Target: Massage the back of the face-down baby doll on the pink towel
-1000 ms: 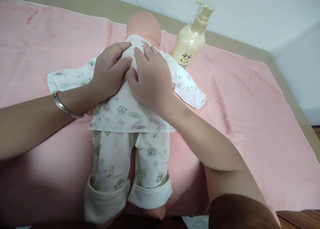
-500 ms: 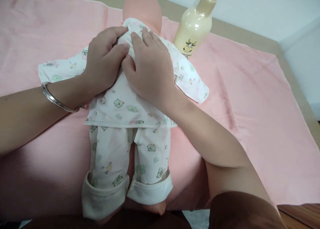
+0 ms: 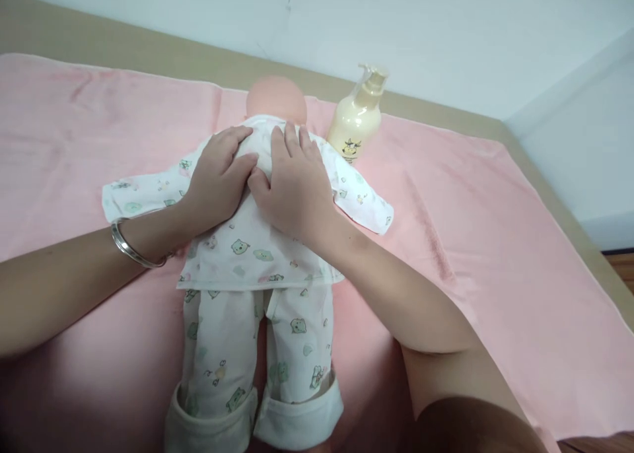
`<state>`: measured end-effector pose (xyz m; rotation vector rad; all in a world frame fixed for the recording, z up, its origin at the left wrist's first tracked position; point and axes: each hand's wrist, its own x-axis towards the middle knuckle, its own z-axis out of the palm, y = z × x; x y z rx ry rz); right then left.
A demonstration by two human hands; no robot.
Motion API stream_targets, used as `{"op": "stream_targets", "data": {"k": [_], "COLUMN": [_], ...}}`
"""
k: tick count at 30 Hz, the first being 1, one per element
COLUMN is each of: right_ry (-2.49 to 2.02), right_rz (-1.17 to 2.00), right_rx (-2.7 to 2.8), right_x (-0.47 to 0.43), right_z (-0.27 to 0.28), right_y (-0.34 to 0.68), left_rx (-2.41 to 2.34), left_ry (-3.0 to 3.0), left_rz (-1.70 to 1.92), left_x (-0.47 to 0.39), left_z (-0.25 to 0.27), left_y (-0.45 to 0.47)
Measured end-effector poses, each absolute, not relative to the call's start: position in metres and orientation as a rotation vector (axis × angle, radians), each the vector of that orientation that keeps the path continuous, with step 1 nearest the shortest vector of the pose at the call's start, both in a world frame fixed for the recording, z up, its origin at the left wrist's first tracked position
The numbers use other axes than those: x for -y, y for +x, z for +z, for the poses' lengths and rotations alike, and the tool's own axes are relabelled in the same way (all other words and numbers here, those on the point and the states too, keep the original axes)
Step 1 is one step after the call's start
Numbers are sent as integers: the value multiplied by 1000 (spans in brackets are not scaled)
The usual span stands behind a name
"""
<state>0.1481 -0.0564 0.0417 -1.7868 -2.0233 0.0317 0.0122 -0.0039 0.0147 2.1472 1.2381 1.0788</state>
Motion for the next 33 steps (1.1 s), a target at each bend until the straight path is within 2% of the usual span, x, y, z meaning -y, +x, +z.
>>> {"op": "stream_targets", "data": {"k": [4,9,18,28,30,33], "right_ry": [-1858,-1723,-1740,-1880,-1846,-1786], "right_rz": [3,-62,56,-367,-338,-132], "right_rx": [1980,2045,2049,2108,2107,2152], "right_x": [66,74,49,80,79,68], "right_z": [45,45,40,47,46,43], "right_y": [141,139,153,133,135,143], "left_rx": [-1287,-1313,-1122,-1288,-1270,-1238], "left_ry": [2158,2216,2368,2335,2349,2352], "left_rz": [1051,1010,1117,1105,1093,1108], "left_x": [-1,1,7,4,4,3], "left_z": [15,17,12,8,8,8], "left_y": [12,11,5,9,9,8]}}
